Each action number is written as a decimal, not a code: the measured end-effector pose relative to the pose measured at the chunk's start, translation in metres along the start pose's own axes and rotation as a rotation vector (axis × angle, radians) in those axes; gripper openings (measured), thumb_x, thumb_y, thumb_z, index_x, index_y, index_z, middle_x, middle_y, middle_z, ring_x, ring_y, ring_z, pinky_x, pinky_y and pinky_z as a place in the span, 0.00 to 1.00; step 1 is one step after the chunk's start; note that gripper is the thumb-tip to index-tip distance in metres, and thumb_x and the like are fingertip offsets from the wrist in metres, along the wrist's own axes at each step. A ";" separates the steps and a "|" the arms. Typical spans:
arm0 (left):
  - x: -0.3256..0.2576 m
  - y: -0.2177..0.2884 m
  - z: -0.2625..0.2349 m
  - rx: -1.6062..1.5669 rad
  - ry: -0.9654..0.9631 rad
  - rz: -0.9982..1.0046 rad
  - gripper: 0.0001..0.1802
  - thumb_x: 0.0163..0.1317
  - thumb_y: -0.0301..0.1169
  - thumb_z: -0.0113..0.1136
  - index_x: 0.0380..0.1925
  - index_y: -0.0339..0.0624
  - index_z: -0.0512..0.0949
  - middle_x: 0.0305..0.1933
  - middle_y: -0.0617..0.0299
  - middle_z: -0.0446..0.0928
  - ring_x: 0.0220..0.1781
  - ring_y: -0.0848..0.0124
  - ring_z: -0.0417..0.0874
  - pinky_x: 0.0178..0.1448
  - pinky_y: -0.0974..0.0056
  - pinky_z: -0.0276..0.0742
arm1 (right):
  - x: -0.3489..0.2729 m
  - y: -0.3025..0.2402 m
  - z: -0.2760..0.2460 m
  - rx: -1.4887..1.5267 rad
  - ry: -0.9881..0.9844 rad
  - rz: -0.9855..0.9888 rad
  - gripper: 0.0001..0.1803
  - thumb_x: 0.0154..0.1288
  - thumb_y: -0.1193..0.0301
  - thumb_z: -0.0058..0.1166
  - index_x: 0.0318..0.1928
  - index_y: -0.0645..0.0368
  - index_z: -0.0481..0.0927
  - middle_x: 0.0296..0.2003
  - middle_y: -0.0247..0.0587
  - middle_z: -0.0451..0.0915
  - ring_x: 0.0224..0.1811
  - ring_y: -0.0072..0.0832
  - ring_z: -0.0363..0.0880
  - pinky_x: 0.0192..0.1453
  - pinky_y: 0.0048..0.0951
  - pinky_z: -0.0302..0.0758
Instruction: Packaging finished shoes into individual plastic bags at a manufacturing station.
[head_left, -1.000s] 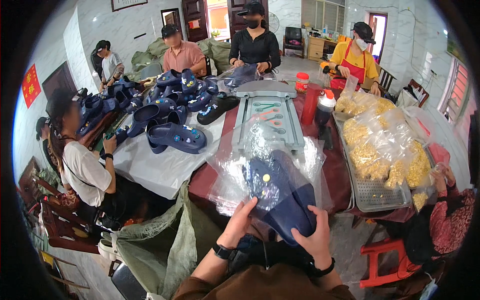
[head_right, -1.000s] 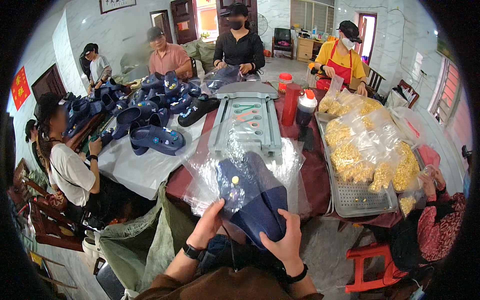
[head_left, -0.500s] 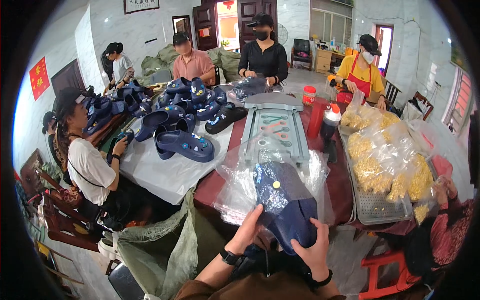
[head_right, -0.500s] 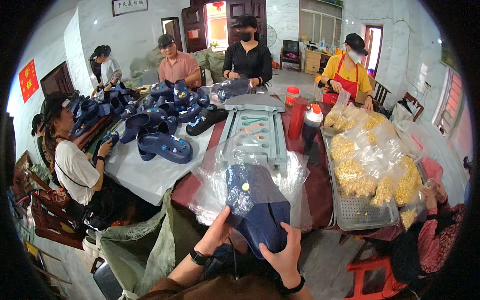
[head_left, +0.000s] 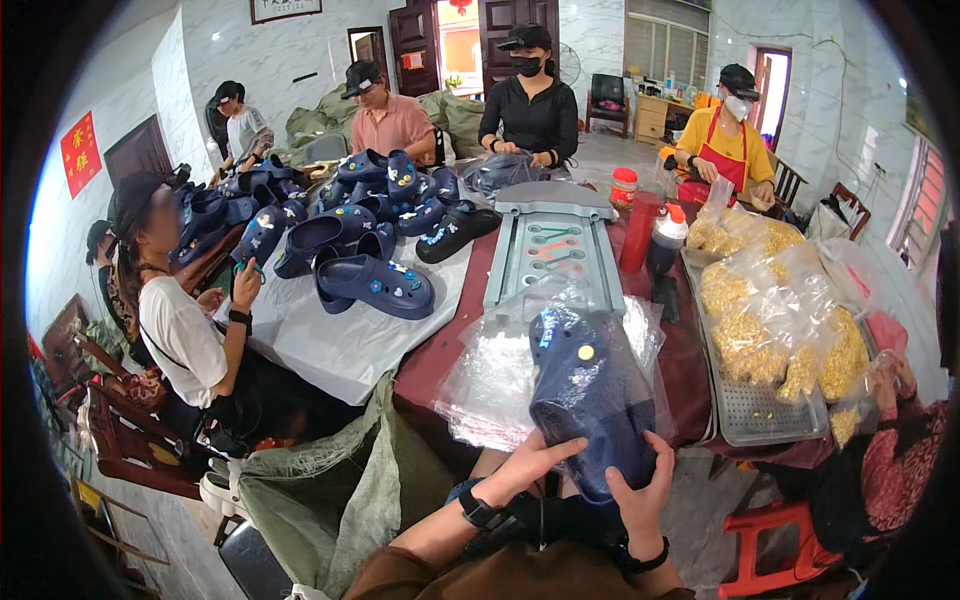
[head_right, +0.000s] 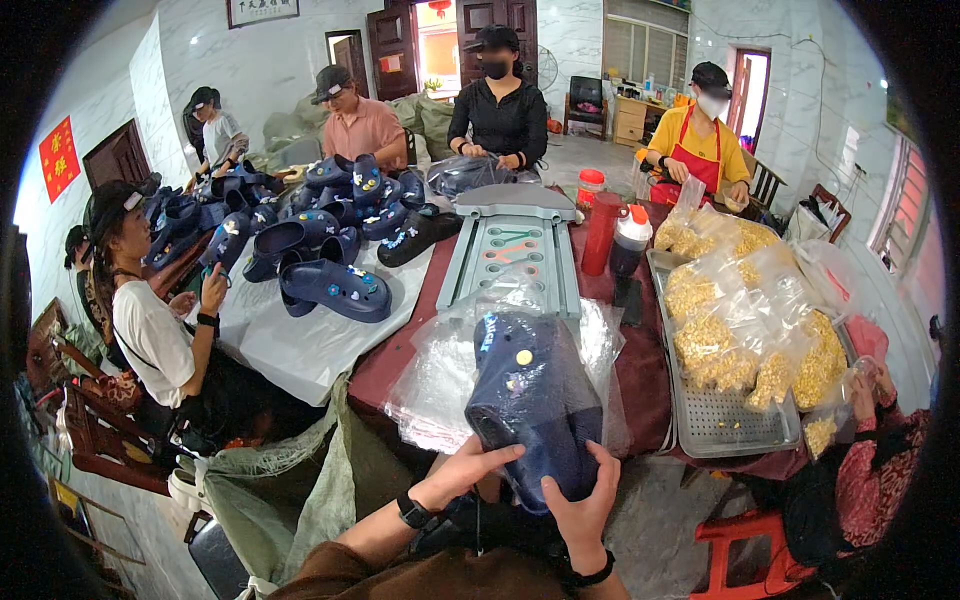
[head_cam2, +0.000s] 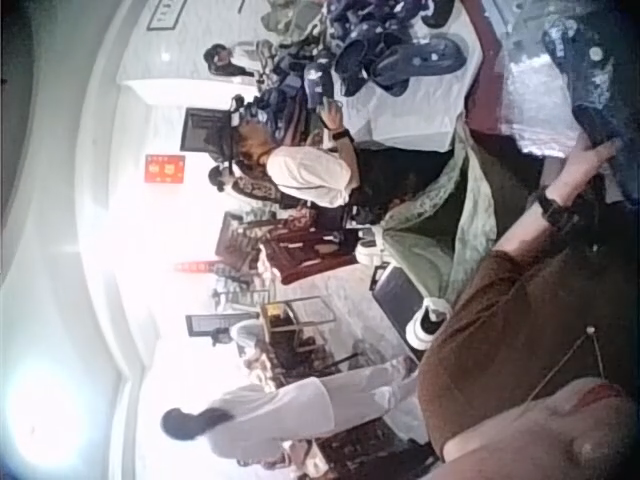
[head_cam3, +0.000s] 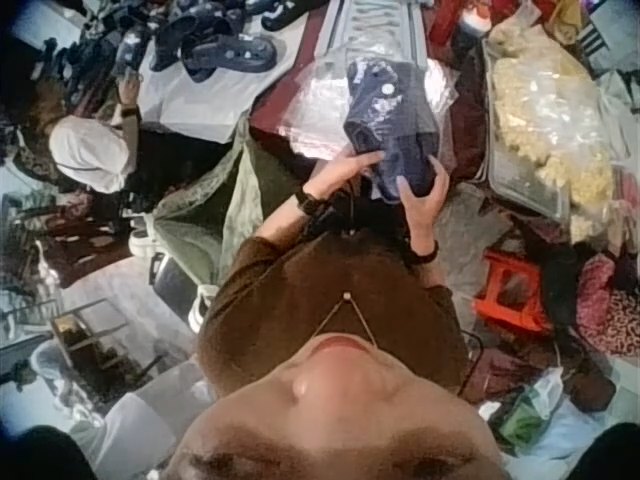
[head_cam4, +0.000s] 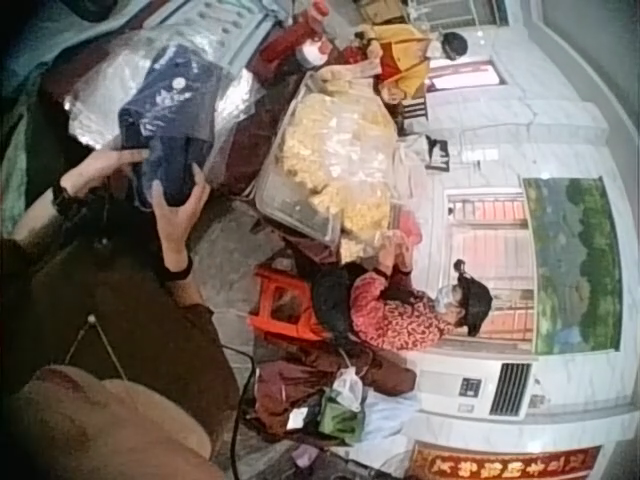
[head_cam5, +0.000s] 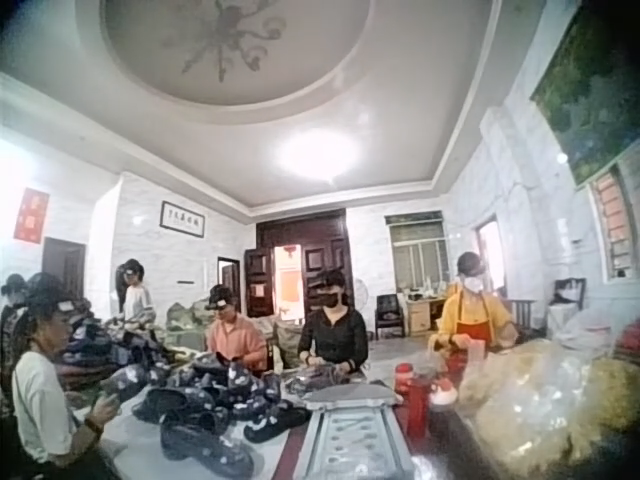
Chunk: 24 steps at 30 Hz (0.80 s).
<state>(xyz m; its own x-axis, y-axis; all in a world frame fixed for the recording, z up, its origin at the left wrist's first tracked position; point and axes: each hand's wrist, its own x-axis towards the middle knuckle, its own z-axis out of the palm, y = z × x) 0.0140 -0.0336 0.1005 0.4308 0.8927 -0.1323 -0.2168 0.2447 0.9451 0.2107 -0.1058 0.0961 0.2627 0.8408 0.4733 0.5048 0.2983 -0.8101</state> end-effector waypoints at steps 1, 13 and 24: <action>0.004 -0.008 0.001 -0.002 0.004 0.000 0.33 0.69 0.41 0.69 0.65 0.30 0.71 0.58 0.58 0.82 0.56 0.71 0.82 0.62 0.64 0.77 | -0.001 0.000 0.000 0.040 0.035 0.030 0.39 0.48 0.70 0.73 0.62 0.62 0.72 0.54 0.47 0.72 0.59 0.43 0.72 0.67 0.43 0.69; 0.010 -0.026 -0.003 -0.003 0.082 -0.095 0.39 0.76 0.42 0.59 0.77 0.39 0.52 0.66 0.54 0.72 0.55 0.72 0.80 0.55 0.64 0.79 | 0.004 -0.004 0.000 -0.033 0.038 0.129 0.40 0.52 0.66 0.76 0.64 0.61 0.71 0.55 0.48 0.70 0.59 0.43 0.72 0.65 0.45 0.70; -0.019 -0.016 0.009 0.849 0.318 0.445 0.51 0.66 0.20 0.49 0.78 0.33 0.24 0.52 0.22 0.76 0.48 0.29 0.81 0.52 0.41 0.78 | 0.007 0.001 0.005 -0.080 0.076 0.077 0.40 0.52 0.65 0.74 0.63 0.64 0.70 0.54 0.50 0.71 0.59 0.46 0.72 0.66 0.47 0.69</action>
<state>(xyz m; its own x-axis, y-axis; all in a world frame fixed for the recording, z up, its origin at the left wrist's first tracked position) 0.0173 -0.0585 0.0908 0.1822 0.9271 0.3276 0.4474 -0.3748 0.8120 0.2090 -0.0974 0.0975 0.3636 0.8221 0.4380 0.5442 0.1941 -0.8162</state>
